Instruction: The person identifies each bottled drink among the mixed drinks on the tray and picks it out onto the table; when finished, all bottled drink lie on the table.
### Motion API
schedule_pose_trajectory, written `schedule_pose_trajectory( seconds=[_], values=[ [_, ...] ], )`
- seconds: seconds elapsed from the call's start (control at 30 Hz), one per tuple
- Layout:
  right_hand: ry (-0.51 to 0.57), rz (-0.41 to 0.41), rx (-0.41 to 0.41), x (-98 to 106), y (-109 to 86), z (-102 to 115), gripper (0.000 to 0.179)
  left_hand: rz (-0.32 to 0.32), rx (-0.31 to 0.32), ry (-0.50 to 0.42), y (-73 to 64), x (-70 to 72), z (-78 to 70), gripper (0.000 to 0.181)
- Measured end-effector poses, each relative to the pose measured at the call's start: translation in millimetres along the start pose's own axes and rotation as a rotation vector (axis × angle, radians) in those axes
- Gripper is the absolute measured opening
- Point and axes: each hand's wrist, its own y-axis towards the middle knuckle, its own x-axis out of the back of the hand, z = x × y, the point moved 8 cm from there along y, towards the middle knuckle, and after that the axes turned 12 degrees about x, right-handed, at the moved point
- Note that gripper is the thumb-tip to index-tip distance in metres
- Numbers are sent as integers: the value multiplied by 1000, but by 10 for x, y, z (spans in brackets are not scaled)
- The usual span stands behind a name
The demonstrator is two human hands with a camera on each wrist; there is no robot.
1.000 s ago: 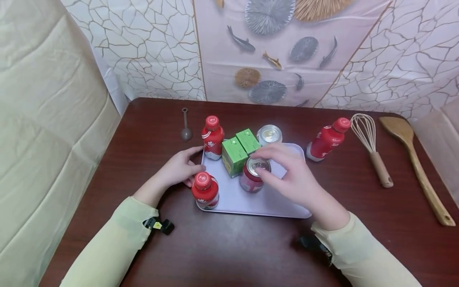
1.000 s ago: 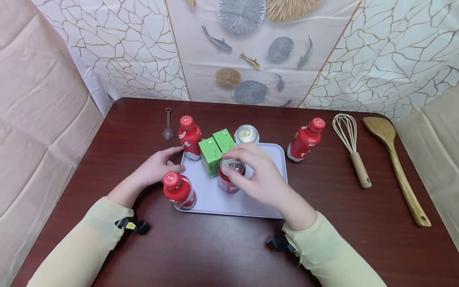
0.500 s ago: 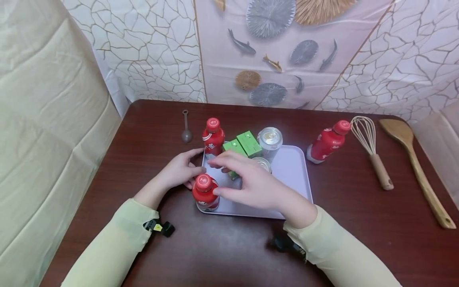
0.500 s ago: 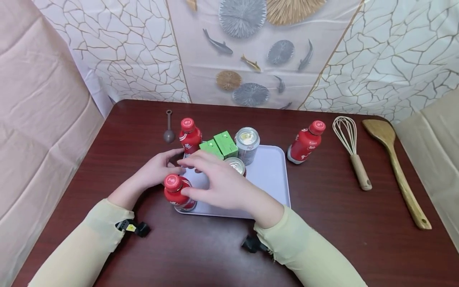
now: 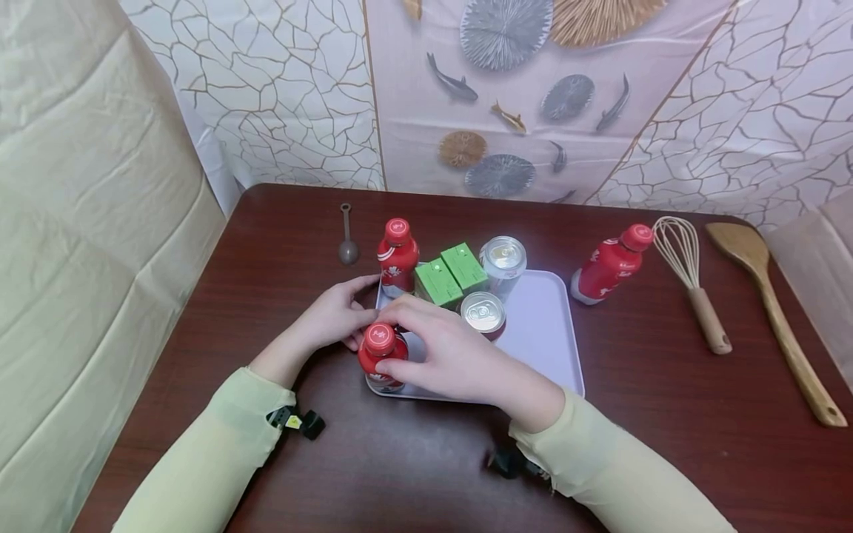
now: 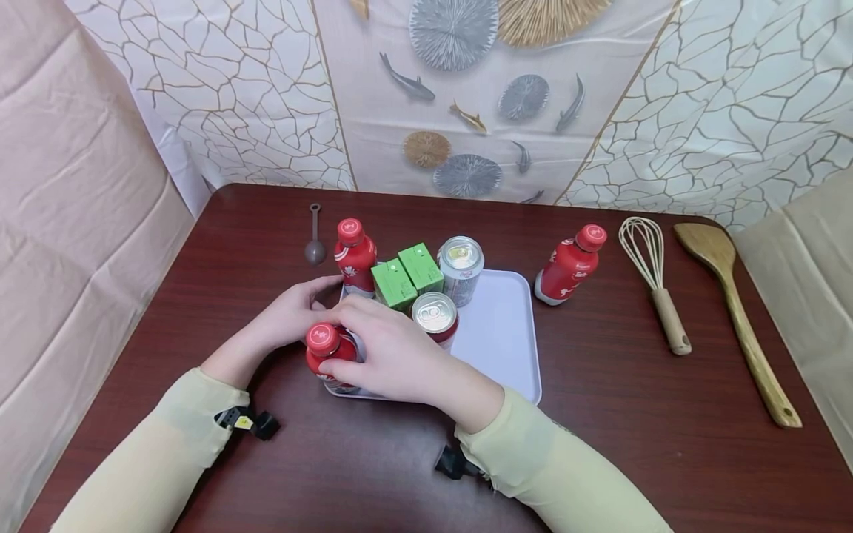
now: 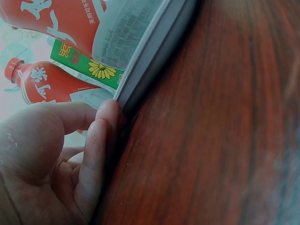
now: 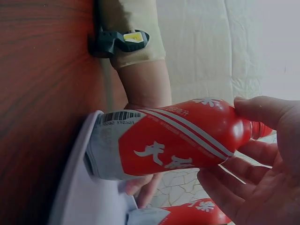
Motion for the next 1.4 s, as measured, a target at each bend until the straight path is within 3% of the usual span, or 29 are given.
schedule_pose_trajectory(
  seconds=[0.23, 0.6, 1.4],
  values=[
    [52, -58, 0, -22, -5, -12, 39, -1, -5, 0, -2, 3, 11, 72],
    [178, -137, -66, -64, -23, -87, 38, 1, 9, -14, -3, 12, 38, 74],
    [79, -194, -155, 48, -217, 35, 31, 30, 27, -46, -6, -5, 2, 75]
  ],
)
